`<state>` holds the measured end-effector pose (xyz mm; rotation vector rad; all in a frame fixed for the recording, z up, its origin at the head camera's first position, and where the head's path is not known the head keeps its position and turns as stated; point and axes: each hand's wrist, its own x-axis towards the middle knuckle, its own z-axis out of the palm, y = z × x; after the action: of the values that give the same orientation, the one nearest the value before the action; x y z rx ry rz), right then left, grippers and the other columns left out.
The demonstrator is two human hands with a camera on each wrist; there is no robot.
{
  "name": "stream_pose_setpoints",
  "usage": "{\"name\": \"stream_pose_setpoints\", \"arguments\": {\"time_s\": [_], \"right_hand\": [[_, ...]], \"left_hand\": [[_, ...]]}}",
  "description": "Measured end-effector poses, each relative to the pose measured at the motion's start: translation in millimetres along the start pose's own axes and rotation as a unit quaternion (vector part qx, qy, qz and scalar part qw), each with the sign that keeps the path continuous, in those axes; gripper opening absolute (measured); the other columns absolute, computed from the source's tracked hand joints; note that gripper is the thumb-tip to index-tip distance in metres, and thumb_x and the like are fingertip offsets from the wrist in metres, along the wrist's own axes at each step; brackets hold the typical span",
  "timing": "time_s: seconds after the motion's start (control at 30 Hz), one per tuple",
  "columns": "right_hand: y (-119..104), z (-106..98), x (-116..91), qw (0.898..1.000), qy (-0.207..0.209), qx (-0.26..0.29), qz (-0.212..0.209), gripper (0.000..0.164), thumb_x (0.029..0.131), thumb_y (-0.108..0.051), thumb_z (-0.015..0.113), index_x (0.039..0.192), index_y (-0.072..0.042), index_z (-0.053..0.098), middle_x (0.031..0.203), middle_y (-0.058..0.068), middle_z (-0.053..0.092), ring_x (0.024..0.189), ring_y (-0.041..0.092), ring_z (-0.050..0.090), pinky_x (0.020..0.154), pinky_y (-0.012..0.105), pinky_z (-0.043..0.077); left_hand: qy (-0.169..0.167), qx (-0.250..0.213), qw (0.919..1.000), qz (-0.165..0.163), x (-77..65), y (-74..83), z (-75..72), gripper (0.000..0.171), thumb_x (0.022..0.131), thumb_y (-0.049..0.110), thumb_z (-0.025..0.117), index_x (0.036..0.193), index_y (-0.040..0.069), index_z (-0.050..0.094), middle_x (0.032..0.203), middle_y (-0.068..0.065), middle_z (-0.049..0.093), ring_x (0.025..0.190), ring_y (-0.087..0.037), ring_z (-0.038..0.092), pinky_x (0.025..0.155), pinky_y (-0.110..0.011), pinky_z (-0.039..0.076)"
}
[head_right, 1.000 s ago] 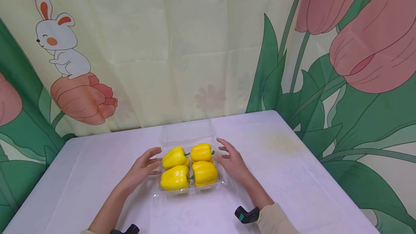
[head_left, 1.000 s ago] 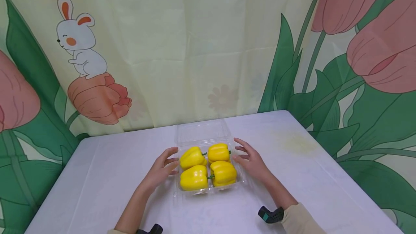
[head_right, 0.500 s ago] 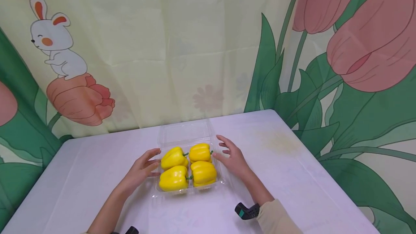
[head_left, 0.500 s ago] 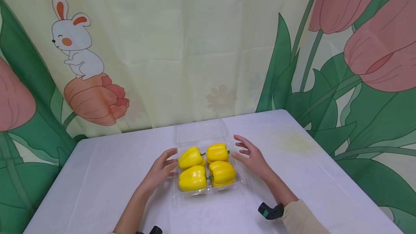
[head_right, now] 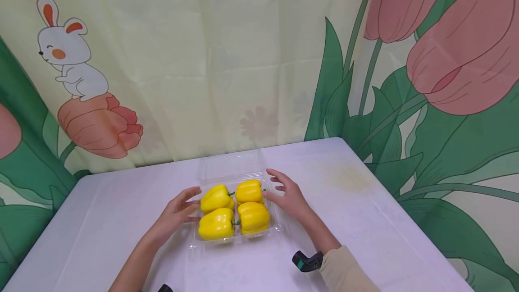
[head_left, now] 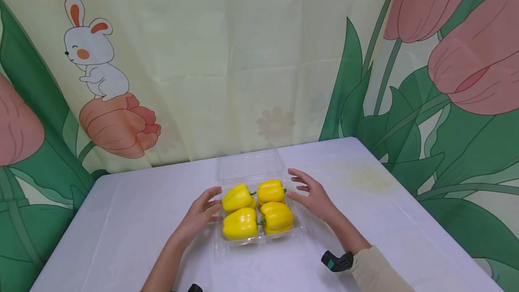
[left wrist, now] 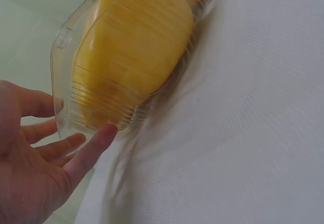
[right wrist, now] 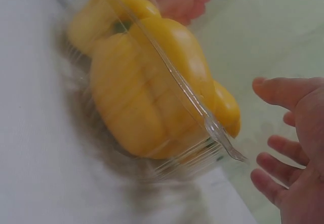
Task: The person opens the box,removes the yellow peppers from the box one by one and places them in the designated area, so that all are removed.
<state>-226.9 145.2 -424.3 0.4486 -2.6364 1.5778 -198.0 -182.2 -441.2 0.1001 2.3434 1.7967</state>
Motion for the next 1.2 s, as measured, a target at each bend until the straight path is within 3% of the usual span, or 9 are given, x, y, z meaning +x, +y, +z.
{"name": "stream_pose_setpoints", "arguments": {"time_s": [0.53, 1.2], "right_hand": [[-2, 4, 5, 1.000, -0.018, -0.012, -0.002, 0.063, 0.085, -0.021, 0.073, 0.142, -0.016, 0.046, 0.146, 0.009, 0.049, 0.130, 0.031, 0.049, 0.105, 0.051, 0.046], [-2, 13, 10, 0.999, -0.033, -0.036, 0.004, 0.061, 0.084, -0.024, 0.074, 0.140, -0.017, 0.049, 0.144, 0.005, 0.051, 0.128, 0.029, 0.050, 0.106, 0.052, 0.045]], "left_hand": [[-0.012, -0.012, 0.9998, 0.007, 0.2, -0.8, -0.6, 0.051, 0.098, 0.014, 0.053, 0.146, 0.014, 0.037, 0.154, -0.011, 0.035, 0.134, -0.034, 0.045, 0.090, -0.040, 0.057], [-0.002, -0.014, 0.9999, -0.004, -0.6, -0.7, 0.2, 0.049, 0.098, 0.012, 0.052, 0.145, 0.014, 0.038, 0.153, -0.010, 0.037, 0.134, -0.034, 0.046, 0.090, -0.041, 0.057]]}}
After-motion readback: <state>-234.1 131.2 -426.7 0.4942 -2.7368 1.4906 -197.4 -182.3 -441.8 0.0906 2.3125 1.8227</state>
